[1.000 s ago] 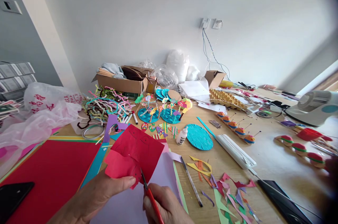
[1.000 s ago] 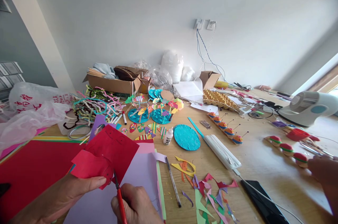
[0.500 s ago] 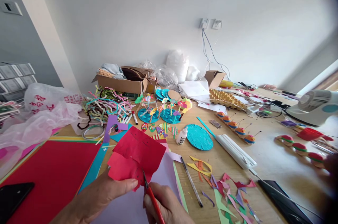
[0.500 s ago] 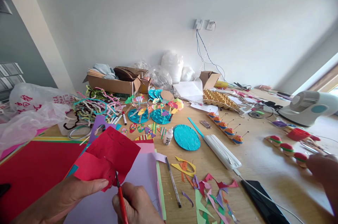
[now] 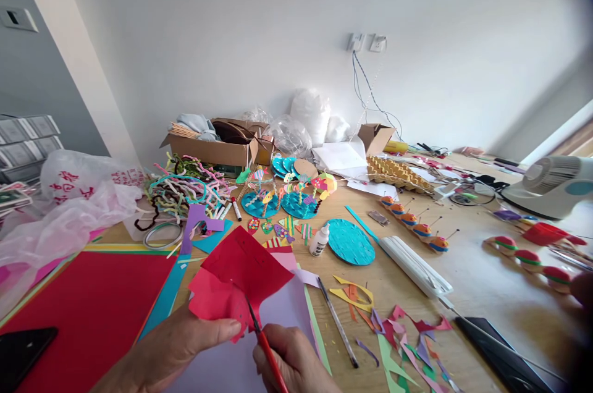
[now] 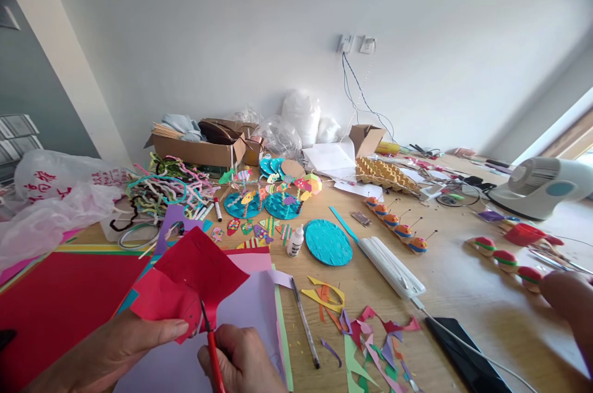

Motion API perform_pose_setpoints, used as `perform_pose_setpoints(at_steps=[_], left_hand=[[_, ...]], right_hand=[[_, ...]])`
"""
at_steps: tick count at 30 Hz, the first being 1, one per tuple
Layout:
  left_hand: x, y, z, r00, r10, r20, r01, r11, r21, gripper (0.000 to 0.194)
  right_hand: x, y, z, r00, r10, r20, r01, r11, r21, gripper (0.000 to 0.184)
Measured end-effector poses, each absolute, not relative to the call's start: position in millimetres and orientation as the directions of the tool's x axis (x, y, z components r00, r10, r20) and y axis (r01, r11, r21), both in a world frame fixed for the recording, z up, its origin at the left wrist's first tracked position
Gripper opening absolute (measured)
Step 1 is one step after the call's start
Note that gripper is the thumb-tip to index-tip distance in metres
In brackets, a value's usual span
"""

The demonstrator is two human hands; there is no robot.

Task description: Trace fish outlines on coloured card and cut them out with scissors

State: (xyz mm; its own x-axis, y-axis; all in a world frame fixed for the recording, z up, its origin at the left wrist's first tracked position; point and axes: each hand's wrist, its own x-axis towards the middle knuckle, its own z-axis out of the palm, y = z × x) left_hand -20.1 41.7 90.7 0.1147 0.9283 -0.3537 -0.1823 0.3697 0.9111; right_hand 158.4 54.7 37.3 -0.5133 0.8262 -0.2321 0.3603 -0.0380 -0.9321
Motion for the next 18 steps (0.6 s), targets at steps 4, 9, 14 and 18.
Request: perform_pose_setpoints(at_steps=[4, 9, 14, 18], left_hand=[[-16.0, 37.6, 95.7, 0.102, 0.919, -0.381, -0.228, 0.394, 0.890, 0.013], [-17.5, 39.3, 82.9, 0.206, 0.876, -0.437, -0.313, 0.482, 0.818, 0.021], [-21.4, 39.3, 70.3, 0.274, 0.867, -0.416, -0.384, 0.495, 0.779, 0.021], [-22.6, 38.5, 64.0, 0.242, 0.895, -0.375, -0.355, 0.441, 0.824, 0.020]], right_hand=[[160.3, 58.7, 34.1, -0.547, 0.808, -0.219, 0.396, 0.019, -0.918, 0.034], [160.3, 61.4, 37.8, -0.558, 0.800, -0.221, 0.427, 0.049, -0.903, 0.035], [159.6, 62.1, 39.8, -0.571, 0.797, -0.196, 0.405, 0.065, -0.912, 0.037], [160.7, 60.4, 40.7, -0.566, 0.801, -0.193, 0.395, 0.058, -0.917, 0.030]])
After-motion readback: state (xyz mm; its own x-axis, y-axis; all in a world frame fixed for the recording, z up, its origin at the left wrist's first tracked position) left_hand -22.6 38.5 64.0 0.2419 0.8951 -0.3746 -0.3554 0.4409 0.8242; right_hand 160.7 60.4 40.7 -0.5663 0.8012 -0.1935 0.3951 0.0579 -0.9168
